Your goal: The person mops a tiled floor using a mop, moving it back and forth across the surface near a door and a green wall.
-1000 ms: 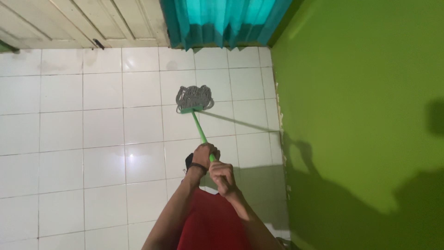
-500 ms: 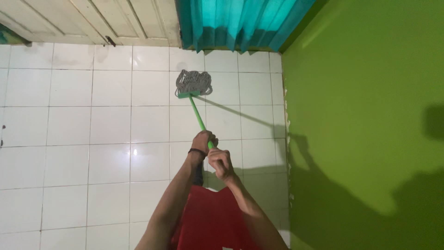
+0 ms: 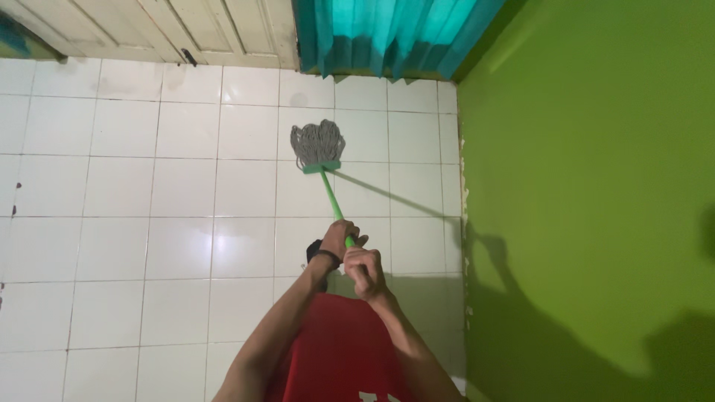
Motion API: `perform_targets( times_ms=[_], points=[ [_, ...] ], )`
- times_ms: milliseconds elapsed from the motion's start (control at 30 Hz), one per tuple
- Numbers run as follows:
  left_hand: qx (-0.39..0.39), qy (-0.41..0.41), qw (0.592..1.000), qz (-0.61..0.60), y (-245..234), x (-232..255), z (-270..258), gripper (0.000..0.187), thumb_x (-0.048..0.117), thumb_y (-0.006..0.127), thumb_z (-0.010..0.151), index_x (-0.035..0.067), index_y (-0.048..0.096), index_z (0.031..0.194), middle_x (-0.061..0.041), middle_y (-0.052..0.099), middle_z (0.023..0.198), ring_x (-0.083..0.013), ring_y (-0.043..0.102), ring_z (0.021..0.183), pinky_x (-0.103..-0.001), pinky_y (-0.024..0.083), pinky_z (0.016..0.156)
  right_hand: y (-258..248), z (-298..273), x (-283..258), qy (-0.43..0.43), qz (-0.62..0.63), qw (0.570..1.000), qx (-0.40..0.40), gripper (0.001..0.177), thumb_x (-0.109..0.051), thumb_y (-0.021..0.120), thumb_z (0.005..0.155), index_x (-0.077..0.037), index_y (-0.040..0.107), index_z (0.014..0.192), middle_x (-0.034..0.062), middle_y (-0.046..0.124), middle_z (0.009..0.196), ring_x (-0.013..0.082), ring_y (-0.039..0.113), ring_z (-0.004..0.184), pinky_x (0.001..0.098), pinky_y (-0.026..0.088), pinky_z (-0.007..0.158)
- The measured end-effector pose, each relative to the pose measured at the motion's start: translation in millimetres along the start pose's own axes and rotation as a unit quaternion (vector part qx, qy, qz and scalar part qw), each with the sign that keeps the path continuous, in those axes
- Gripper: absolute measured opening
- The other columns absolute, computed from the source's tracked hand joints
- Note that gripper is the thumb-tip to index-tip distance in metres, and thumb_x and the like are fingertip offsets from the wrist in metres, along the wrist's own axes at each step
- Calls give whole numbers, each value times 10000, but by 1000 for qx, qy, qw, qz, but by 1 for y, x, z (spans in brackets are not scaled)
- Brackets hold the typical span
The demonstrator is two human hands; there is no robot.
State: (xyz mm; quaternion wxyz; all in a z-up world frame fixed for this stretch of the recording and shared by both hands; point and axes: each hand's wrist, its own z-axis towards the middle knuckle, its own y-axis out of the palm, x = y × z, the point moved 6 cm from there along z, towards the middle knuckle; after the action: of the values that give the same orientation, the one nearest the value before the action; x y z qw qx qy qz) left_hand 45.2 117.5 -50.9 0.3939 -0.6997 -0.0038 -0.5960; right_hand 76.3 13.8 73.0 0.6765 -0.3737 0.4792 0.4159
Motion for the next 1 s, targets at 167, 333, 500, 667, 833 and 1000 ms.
perform_targets(
  times_ms=[167, 333, 500, 667, 833, 1000],
  points=[
    [12, -14, 999, -30, 8, 42, -25, 383, 304, 751, 827, -3, 630, 633, -194, 632, 694, -405, 605, 749, -499, 480, 739, -14, -23, -24, 27, 18, 999, 14, 257, -131, 465, 746, -44, 410, 511, 46, 421, 506, 154, 364, 494, 335, 294, 495],
    [1, -14, 998, -57, 14, 67, -44, 457, 367, 736, 860, -11, 612, 634, -200, 627, 703, -410, 606, 724, -497, 481, 714, -26, -45, -35, 31, 34, 999, 26, 244, -131, 460, 730, -46, 396, 510, 41, 407, 504, 152, 357, 496, 327, 283, 481],
    [-7, 113, 993, -15, 8, 68, -45, 351, 253, 639, 903, 37, 664, 627, -139, 700, 698, -380, 625, 712, -482, 493, 717, -14, -49, -32, 12, 24, 1000, 6, 312, -189, 451, 754, -54, 379, 482, 41, 391, 493, 158, 316, 495, 339, 294, 485],
    [-21, 74, 996, 35, -2, 52, -31, 357, 259, 643, 868, 30, 671, 596, -146, 693, 673, -370, 627, 689, -468, 523, 738, -7, -26, -55, -31, 19, 999, 7, 262, -192, 465, 724, -14, 395, 545, 76, 408, 550, 184, 374, 559, 347, 332, 548],
    [4, 21, 998, 54, -30, 27, -11, 304, 265, 666, 821, 44, 715, 619, -168, 691, 682, -394, 614, 700, -488, 519, 690, 6, 10, -51, -21, 27, 999, -23, 238, -159, 474, 729, 21, 423, 583, 107, 442, 596, 211, 435, 618, 355, 378, 595],
    [23, -1, 998, 65, -52, 2, 7, 304, 252, 652, 841, 38, 691, 629, -140, 706, 703, -380, 637, 731, -475, 537, 736, 21, 44, -32, -12, 27, 998, -52, 213, -153, 471, 692, 8, 412, 565, 95, 432, 569, 207, 431, 611, 355, 379, 599]
  ],
)
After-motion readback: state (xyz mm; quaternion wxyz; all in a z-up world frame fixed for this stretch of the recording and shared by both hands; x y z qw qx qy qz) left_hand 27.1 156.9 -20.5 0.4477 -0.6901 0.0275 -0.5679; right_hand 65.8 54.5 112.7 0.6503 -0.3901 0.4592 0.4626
